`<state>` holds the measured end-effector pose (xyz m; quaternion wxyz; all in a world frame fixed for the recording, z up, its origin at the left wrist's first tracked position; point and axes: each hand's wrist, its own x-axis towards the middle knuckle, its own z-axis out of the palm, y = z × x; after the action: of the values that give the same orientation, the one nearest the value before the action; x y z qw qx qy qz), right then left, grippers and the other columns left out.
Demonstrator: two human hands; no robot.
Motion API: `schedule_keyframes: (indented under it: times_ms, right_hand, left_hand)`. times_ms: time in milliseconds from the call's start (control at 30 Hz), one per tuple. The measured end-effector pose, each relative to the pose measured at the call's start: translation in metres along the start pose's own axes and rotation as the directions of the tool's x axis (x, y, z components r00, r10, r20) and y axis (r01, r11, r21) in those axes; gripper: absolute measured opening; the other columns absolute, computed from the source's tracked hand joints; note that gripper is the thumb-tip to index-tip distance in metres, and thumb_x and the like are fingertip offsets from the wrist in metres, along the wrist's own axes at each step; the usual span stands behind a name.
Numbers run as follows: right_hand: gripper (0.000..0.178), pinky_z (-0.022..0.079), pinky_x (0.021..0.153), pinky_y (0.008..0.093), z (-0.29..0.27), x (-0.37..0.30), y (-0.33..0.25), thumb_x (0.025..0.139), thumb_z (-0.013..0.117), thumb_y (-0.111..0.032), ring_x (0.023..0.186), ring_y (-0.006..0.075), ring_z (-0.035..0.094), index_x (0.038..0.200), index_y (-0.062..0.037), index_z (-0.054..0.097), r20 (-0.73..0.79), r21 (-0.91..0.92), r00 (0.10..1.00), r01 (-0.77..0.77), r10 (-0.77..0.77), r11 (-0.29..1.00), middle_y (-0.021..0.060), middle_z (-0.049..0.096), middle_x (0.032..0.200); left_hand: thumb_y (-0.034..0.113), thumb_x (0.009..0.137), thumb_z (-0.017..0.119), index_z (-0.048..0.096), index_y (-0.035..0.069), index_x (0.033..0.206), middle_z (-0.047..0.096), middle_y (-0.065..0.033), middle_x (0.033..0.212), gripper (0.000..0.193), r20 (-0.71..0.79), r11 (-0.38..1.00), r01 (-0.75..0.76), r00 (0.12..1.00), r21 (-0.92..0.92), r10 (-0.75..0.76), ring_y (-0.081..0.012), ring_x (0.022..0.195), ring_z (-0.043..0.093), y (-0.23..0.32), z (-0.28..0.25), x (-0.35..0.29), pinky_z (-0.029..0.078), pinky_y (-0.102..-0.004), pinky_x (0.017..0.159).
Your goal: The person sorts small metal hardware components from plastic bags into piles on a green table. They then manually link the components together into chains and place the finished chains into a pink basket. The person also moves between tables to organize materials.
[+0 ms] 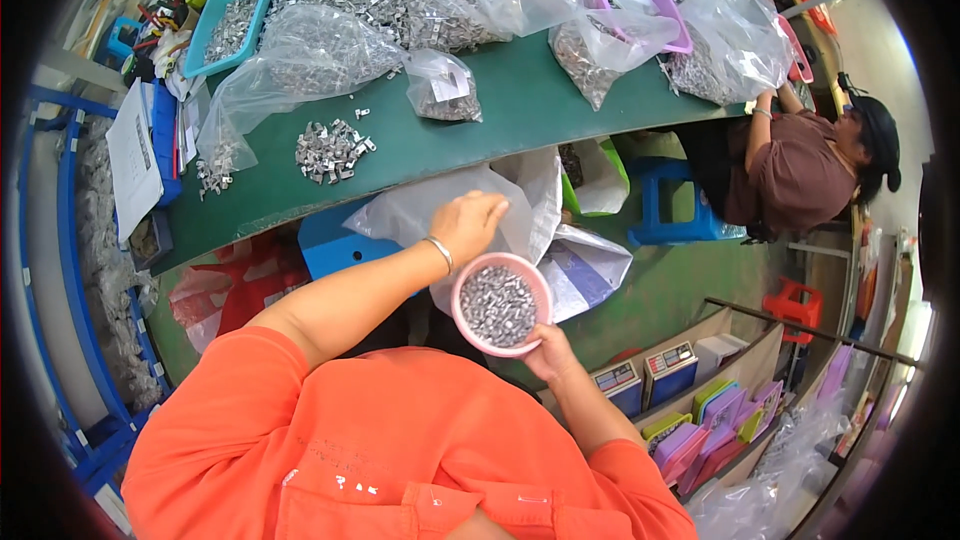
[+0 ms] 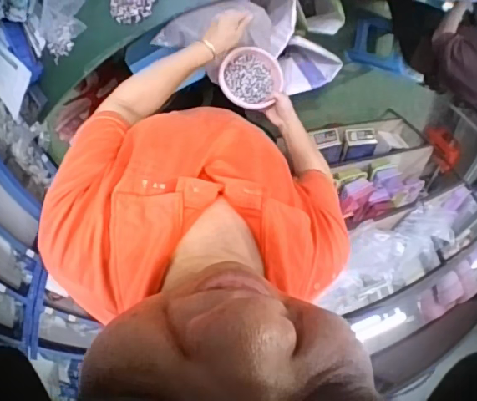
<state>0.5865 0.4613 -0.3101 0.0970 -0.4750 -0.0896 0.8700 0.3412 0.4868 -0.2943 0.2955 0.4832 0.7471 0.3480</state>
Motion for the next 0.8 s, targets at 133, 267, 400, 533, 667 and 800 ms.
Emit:
schedule_keyframes:
  times_ms: [133, 267, 400, 533, 667, 800]
  right_hand:
    - [0.061, 0.05, 0.08, 0.0432, 0.0, 0.012, 0.032, 0.059, 0.045, 0.001, 0.099, 0.0286, 0.056, 0.12, 0.0, 0.041, 0.076, 0.036, 0.997, -0.014, 0.012, 0.999, 0.0133, 0.054, 0.111]
    - [0.073, 0.047, 0.084, 0.0479, 0.027, 0.016, 0.043, 0.06, 0.045, -0.001, 0.108, 0.0286, 0.049, 0.131, -0.0125, 0.029, 0.083, 0.165, 0.994, 0.057, -0.071, 0.985, 0.0117, 0.046, 0.119]
    - [0.053, 0.05, 0.077, 0.04, 0.061, 0.028, 0.039, 0.074, 0.05, -0.005, 0.096, 0.0246, 0.055, 0.124, -0.0099, 0.034, 0.047, -0.106, 0.896, 0.444, -0.442, 0.889, 0.0105, 0.049, 0.114]
    - [0.031, 0.049, 0.072, 0.0356, 0.082, 0.051, 0.019, 0.082, 0.051, -0.014, 0.089, 0.0234, 0.057, 0.112, -0.0079, 0.046, 0.02, -0.22, 0.808, 0.578, -0.589, 0.786, 0.0085, 0.051, 0.105]
    - [0.028, 0.042, 0.081, 0.0384, 0.074, 0.083, -0.011, 0.081, 0.054, -0.019, 0.098, 0.029, 0.053, 0.102, -0.0015, 0.052, 0.191, -0.761, 0.595, 0.592, -0.781, 0.265, 0.0173, 0.052, 0.108]
    - [0.025, 0.035, 0.079, 0.0474, 0.141, 0.019, -0.029, 0.07, 0.058, -0.018, 0.098, 0.036, 0.045, 0.084, 0.0029, 0.061, 0.533, -0.825, 0.367, 0.026, -0.762, -0.564, 0.0175, 0.054, 0.101]
  left_hand:
    - [0.027, 0.086, 0.051, 0.063, 0.011, 0.097, 0.06, -0.0135, 0.088, 0.023, 0.312, 0.987, -0.125, 0.946, 0.097, 0.089, -0.0334, 0.084, 0.057, 0.009, -0.002, -0.03, 0.046, -0.041, 0.072]
    - [0.023, 0.085, 0.053, 0.063, 0.012, 0.1, 0.06, -0.0124, 0.087, 0.022, 0.456, 0.921, -0.389, 0.826, 0.033, 0.332, -0.0316, 0.082, 0.058, 0.003, -0.022, -0.07, 0.048, -0.0386, 0.071]
    - [0.015, 0.086, 0.051, 0.061, 0.01, 0.107, 0.059, -0.0144, 0.082, 0.023, 0.435, 0.968, -0.164, 0.869, -0.193, 0.234, -0.0316, 0.079, 0.059, 0.005, -0.024, -0.092, 0.046, -0.0368, 0.07]
    - [0.015, 0.087, 0.051, 0.059, 0.003, 0.102, 0.059, -0.016, 0.087, 0.021, 0.136, 0.884, -0.204, 0.949, -0.421, 0.284, -0.0285, 0.078, 0.059, 0.037, -0.011, -0.081, 0.046, -0.0344, 0.072]
    - [0.017, 0.09, 0.049, 0.059, -0.001, 0.098, 0.059, -0.0074, 0.078, 0.022, -0.077, 0.78, -0.197, 0.979, -0.594, 0.188, -0.0138, 0.072, 0.054, 0.061, -0.03, -0.074, 0.044, -0.0277, 0.067]
    - [0.015, 0.091, 0.049, 0.059, -0.004, 0.099, 0.053, 0.0021, 0.071, 0.023, -0.181, 0.632, -0.15, 0.983, -0.761, 0.014, -0.0039, 0.068, 0.045, 0.067, -0.047, -0.076, 0.041, -0.0208, 0.06]
